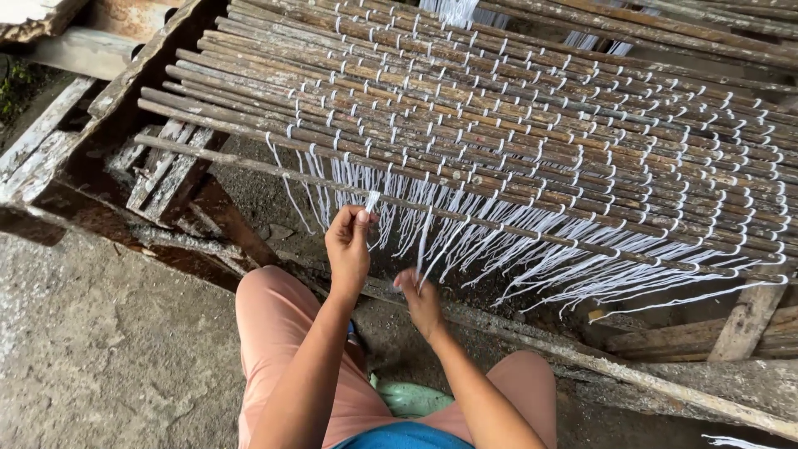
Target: Manually looping and securing white candle wicks onto a series of parallel wooden sticks within a frame.
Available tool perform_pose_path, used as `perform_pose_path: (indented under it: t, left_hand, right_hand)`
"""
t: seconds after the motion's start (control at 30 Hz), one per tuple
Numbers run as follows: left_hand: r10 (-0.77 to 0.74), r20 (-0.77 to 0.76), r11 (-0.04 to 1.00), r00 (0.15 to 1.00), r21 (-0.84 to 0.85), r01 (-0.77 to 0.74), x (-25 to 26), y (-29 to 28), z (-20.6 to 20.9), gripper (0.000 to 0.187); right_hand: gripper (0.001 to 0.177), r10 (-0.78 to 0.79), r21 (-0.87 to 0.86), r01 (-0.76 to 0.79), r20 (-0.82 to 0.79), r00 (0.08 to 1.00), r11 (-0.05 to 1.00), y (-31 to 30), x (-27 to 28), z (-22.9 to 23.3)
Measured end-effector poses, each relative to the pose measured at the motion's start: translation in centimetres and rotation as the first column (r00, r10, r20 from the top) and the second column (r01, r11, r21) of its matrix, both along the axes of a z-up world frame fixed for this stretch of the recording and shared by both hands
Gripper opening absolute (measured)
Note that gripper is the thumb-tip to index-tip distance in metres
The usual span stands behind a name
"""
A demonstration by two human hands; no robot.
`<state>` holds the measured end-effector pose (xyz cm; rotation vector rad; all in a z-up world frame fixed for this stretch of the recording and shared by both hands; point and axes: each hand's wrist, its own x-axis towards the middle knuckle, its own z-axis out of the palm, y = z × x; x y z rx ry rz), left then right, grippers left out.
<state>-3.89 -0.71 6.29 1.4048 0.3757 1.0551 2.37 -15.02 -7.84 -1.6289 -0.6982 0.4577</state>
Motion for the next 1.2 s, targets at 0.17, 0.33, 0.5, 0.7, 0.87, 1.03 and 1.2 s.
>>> perform_pose_path:
  t: [0.17, 0.33, 0.5, 0.7, 0.87, 1.03, 1.2]
  left_hand:
    - [-0.053, 0.028, 0.998, 0.998, -0.013, 0.054, 0.6, 1.1, -2.8, 0.021]
    - [-0.121, 0.059, 0.993, 0.991, 0.005, 0.121, 0.3, 1.7, -3.8, 0.015]
    - [-0.058, 0.023, 0.996, 0.998, -0.059, 0.059, -0.1, 0.6, -2.4, 0.017]
    - [0.011, 0.0, 1.0, 1.0, -0.003, -0.011, -0.5, -0.1, -1.1, 0.015]
    - [-0.012, 0.021, 1.0, 1.0, -0.012, 0.012, -0.6, 1.4, -1.4, 0.007]
    - [0.02, 0.105, 0.998, 0.994, -0.067, -0.013, -0.5, 4.2, -0.6, 0.009]
    - [0.104, 0.147, 0.988, 0.984, -0.132, -0.085, -1.0, 4.7, -1.0, 0.01]
  right_hand:
    - [0.03, 0.089, -0.438, -0.151, -0.16, 0.983, 0.886, -4.9, -1.3, -10.3]
    - [0.087, 0.132, -0.737, -0.616, -0.606, 0.784, 0.279, -5.9, -1.1, -6.7]
    - [0.017, 0.408, -0.251, -0.463, -0.241, 0.88, 0.85, 0.3, -1.3, 3.0]
    - [0.023, -0.121, 0.168, 0.152, -0.18, 0.976, 0.974, 7.5, -0.6, 13.8]
    - [0.004, -0.052, 0.296, 0.116, -0.215, 0.975, 0.948, 8.7, 1.2, 12.5]
    - [0.006, -0.022, 0.395, 0.147, -0.305, 0.952, 0.907, 8.7, 0.7, 13.3]
    - [0.014, 0.045, 0.48, 0.218, -0.477, 0.878, 0.85, 9.1, -0.4, 14.6]
